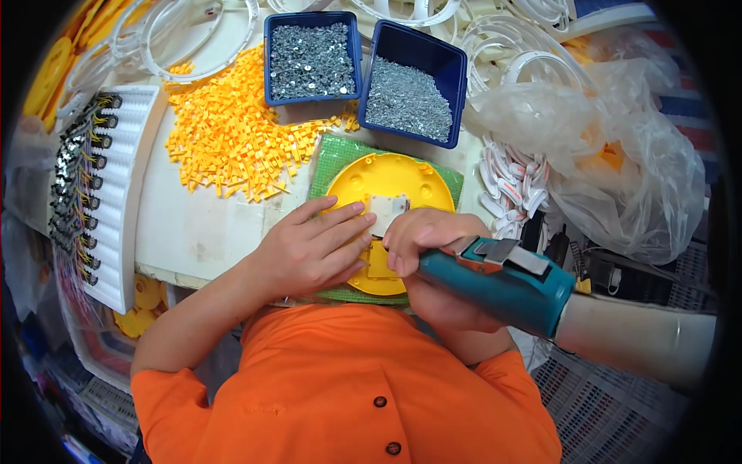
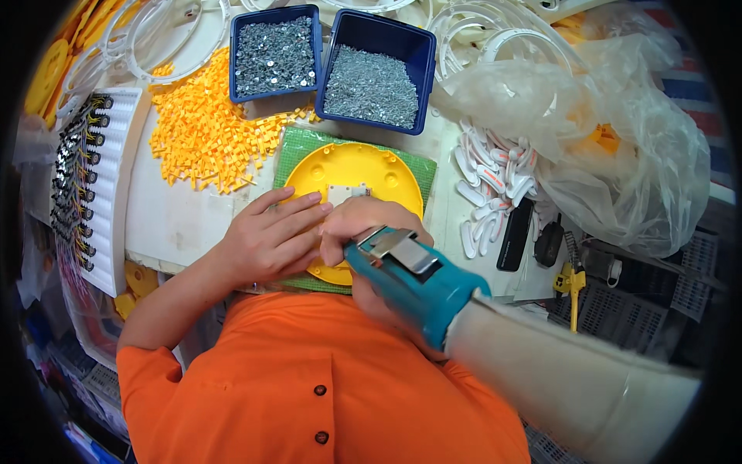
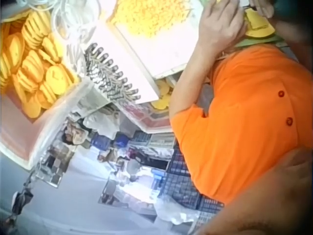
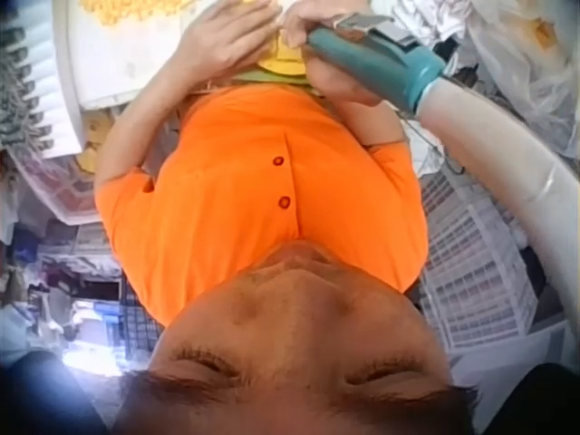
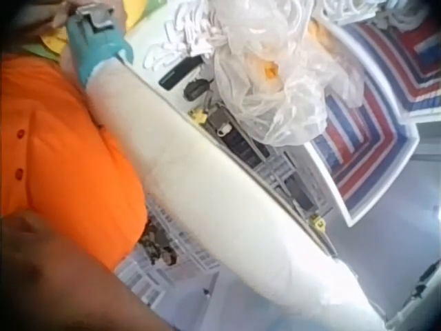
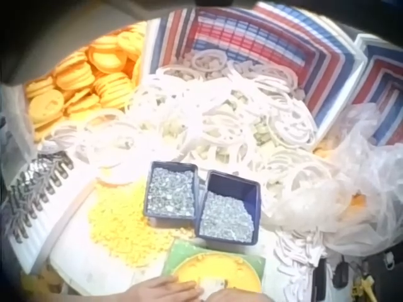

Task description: Assembling small electrical components using a specialized jig and power tools.

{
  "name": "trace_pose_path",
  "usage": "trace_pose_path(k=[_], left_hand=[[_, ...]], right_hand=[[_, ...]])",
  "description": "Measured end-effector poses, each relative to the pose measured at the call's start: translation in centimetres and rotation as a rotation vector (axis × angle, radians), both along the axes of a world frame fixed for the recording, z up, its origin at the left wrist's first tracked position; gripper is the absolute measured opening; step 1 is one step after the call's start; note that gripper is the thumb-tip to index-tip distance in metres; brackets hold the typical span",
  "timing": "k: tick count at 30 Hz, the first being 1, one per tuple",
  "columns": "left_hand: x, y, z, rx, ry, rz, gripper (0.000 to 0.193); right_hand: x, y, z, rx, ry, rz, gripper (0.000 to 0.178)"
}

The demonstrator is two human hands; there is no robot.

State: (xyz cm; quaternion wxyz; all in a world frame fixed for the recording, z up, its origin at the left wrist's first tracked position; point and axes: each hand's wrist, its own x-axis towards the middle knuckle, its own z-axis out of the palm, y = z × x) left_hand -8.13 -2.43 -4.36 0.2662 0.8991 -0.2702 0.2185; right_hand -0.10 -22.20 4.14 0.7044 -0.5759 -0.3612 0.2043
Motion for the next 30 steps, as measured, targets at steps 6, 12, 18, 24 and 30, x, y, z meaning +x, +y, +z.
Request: trace_pose_path(k=[6,12,18,24,30], left_hand=[[0.1,-0.3,0.0,0.011,-0.032,0.001,0.028],[0.2,-0.6,1.1,0.121,-0.002,-0.036,0.035],[0.1,-2.4,3.3,0.346,0.235,-0.025,0.063],[0.8,-2.8,4.3,0.418,0.267,-0.03,0.062],[0.7,-2.9,4.4,0.37,0.285,-0.001,0.057]], right_hand=[[-0.5,-0.2,-0.7,-0.031,0.104,0.015,0.043],[-0.7,-0.3,0.4,0.114,0.141,-0.058,0.048],[-0.2,-3.3,0.9,0.263,0.118,-0.09,0.049],[-0.2,-2.9,-0.5,0.221,0.119,-0.168,0.05],[-0.2,-3.4,-1.2,0.08,0.11,-0.247,0.077]])
